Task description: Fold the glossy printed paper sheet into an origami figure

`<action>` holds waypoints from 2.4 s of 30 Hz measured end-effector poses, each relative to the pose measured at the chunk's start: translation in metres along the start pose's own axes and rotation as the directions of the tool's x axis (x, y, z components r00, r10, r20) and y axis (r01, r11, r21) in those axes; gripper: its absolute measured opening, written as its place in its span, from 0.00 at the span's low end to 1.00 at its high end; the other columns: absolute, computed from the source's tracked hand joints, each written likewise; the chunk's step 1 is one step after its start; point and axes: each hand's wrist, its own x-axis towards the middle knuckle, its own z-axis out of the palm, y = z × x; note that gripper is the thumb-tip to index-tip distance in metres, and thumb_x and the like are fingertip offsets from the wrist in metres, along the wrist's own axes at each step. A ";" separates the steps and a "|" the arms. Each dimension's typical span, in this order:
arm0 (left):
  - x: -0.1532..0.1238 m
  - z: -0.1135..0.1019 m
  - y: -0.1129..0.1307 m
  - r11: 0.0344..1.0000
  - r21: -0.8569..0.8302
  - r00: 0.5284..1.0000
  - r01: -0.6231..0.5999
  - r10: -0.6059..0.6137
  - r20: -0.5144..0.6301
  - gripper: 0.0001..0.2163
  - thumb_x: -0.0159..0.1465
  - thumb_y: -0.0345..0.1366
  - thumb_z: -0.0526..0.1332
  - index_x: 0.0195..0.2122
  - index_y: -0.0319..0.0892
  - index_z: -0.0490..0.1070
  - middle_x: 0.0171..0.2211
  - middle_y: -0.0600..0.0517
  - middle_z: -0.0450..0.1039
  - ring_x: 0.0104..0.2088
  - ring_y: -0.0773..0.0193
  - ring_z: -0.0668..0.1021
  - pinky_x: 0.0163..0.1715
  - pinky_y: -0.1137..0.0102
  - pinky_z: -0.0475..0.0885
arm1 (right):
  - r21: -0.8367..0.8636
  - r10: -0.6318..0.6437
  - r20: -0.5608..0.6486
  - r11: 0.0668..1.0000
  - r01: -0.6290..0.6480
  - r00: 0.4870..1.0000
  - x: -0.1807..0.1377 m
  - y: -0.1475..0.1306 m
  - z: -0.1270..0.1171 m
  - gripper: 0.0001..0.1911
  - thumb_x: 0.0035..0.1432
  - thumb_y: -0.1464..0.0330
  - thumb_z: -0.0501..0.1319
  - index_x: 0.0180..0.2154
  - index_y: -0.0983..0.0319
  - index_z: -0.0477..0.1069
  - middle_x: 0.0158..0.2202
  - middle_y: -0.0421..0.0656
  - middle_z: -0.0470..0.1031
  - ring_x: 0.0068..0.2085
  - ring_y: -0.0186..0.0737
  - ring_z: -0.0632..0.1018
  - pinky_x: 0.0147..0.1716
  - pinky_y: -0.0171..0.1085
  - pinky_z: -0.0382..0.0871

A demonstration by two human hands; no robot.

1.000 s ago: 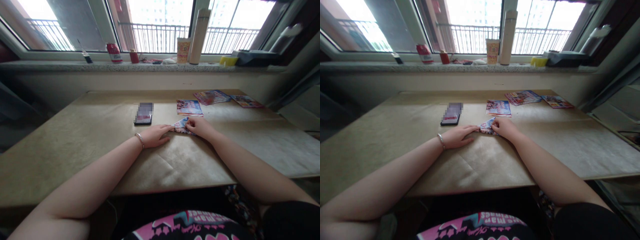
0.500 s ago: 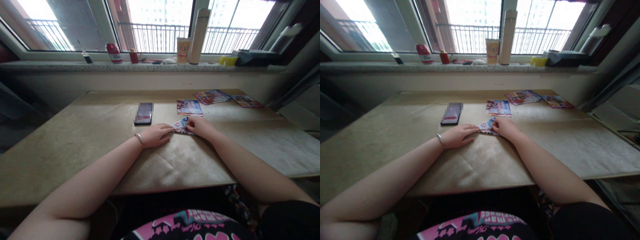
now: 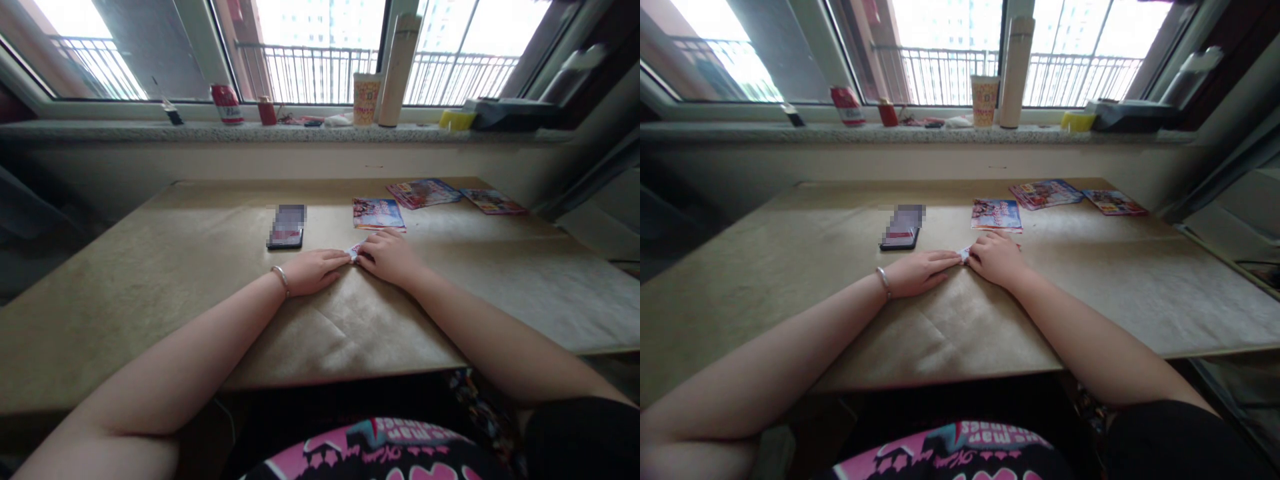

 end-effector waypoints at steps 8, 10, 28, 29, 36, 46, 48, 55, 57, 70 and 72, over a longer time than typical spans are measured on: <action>-0.001 -0.005 0.002 1.000 -0.012 1.000 -0.014 0.013 -0.028 0.17 0.65 0.32 0.54 0.56 0.39 0.67 0.55 0.44 0.70 0.54 0.59 0.73 0.56 0.64 0.69 | 0.204 0.191 0.045 0.959 -0.196 0.981 0.006 0.011 0.018 0.11 0.56 0.60 0.61 0.32 0.60 0.75 0.35 0.45 0.77 0.39 0.43 0.74 0.37 0.37 0.61; 0.000 -0.007 0.004 1.000 -0.003 0.999 0.007 -0.008 -0.043 0.16 0.66 0.31 0.53 0.54 0.40 0.69 0.53 0.45 0.72 0.51 0.60 0.75 0.54 0.65 0.70 | 0.269 0.221 0.049 0.936 -0.226 0.974 0.008 0.015 0.022 0.10 0.55 0.60 0.62 0.31 0.60 0.76 0.34 0.44 0.78 0.37 0.41 0.74 0.35 0.36 0.61; 0.002 -0.004 0.008 0.983 0.155 0.992 0.096 -0.081 -0.097 0.14 0.67 0.34 0.51 0.46 0.41 0.75 0.40 0.46 0.76 0.41 0.61 0.76 0.45 0.64 0.74 | 0.270 0.272 0.109 0.917 -0.292 0.956 0.011 0.017 0.021 0.11 0.56 0.60 0.60 0.29 0.60 0.76 0.33 0.44 0.79 0.35 0.41 0.75 0.32 0.36 0.59; 0.002 -0.004 0.007 0.988 0.134 0.993 0.081 -0.068 -0.099 0.14 0.67 0.34 0.51 0.47 0.42 0.75 0.41 0.46 0.76 0.42 0.61 0.76 0.46 0.64 0.73 | 0.242 0.267 0.108 0.927 -0.286 0.958 0.010 0.018 0.019 0.11 0.56 0.60 0.60 0.29 0.59 0.76 0.33 0.44 0.79 0.36 0.41 0.75 0.34 0.37 0.59; 0.001 -0.005 0.002 0.999 0.006 0.997 -0.036 0.036 -0.061 0.16 0.67 0.36 0.54 0.54 0.42 0.70 0.50 0.45 0.73 0.50 0.59 0.73 0.53 0.61 0.69 | -0.029 0.206 0.007 0.978 -0.206 0.979 -0.002 0.018 0.002 0.14 0.57 0.59 0.58 0.29 0.60 0.76 0.35 0.48 0.79 0.42 0.49 0.72 0.50 0.48 0.52; 0.003 -0.004 0.007 0.997 0.073 0.999 0.020 -0.017 -0.045 0.15 0.66 0.36 0.55 0.53 0.41 0.70 0.47 0.44 0.72 0.47 0.58 0.73 0.49 0.62 0.70 | 0.146 0.150 0.058 0.977 -0.157 0.987 0.009 0.008 0.013 0.14 0.58 0.56 0.59 0.33 0.59 0.75 0.35 0.45 0.78 0.40 0.44 0.74 0.42 0.40 0.60; 0.004 -0.004 0.010 0.995 0.096 0.998 0.038 -0.033 -0.049 0.15 0.66 0.36 0.55 0.52 0.41 0.71 0.45 0.44 0.72 0.46 0.57 0.73 0.48 0.62 0.71 | 0.190 0.176 0.081 0.964 -0.188 0.981 0.010 0.013 0.016 0.12 0.56 0.57 0.61 0.32 0.59 0.74 0.33 0.44 0.78 0.37 0.42 0.74 0.38 0.38 0.60; 0.006 -0.002 0.016 0.987 0.146 0.995 0.071 -0.059 -0.082 0.14 0.66 0.35 0.54 0.49 0.41 0.73 0.41 0.45 0.72 0.42 0.59 0.74 0.44 0.64 0.72 | 0.165 0.158 0.083 0.971 -0.170 0.984 0.010 0.020 0.021 0.10 0.57 0.61 0.61 0.31 0.61 0.74 0.33 0.45 0.78 0.37 0.42 0.74 0.38 0.38 0.60; 0.006 -0.002 0.016 0.987 0.146 0.994 0.070 -0.058 -0.089 0.13 0.66 0.35 0.54 0.49 0.41 0.73 0.41 0.45 0.73 0.42 0.59 0.74 0.43 0.64 0.72 | 0.173 0.140 0.083 0.973 -0.153 0.987 0.010 0.019 0.019 0.11 0.58 0.60 0.60 0.31 0.61 0.74 0.33 0.45 0.78 0.37 0.42 0.74 0.37 0.38 0.60; 0.007 -0.004 0.016 0.985 0.157 0.996 0.066 -0.054 -0.077 0.14 0.66 0.35 0.54 0.50 0.41 0.73 0.42 0.45 0.73 0.43 0.59 0.74 0.44 0.64 0.72 | 0.147 0.133 0.115 0.978 -0.149 0.984 0.012 0.025 0.023 0.12 0.58 0.60 0.59 0.30 0.61 0.73 0.33 0.45 0.78 0.37 0.42 0.75 0.35 0.37 0.60; 0.007 -0.004 0.017 0.984 0.162 0.995 0.071 -0.059 -0.076 0.14 0.66 0.35 0.54 0.49 0.41 0.73 0.42 0.45 0.73 0.43 0.59 0.74 0.44 0.64 0.72 | 0.152 0.144 0.117 0.975 -0.161 0.983 0.013 0.025 0.023 0.12 0.58 0.60 0.60 0.30 0.61 0.74 0.33 0.45 0.78 0.37 0.42 0.75 0.35 0.37 0.60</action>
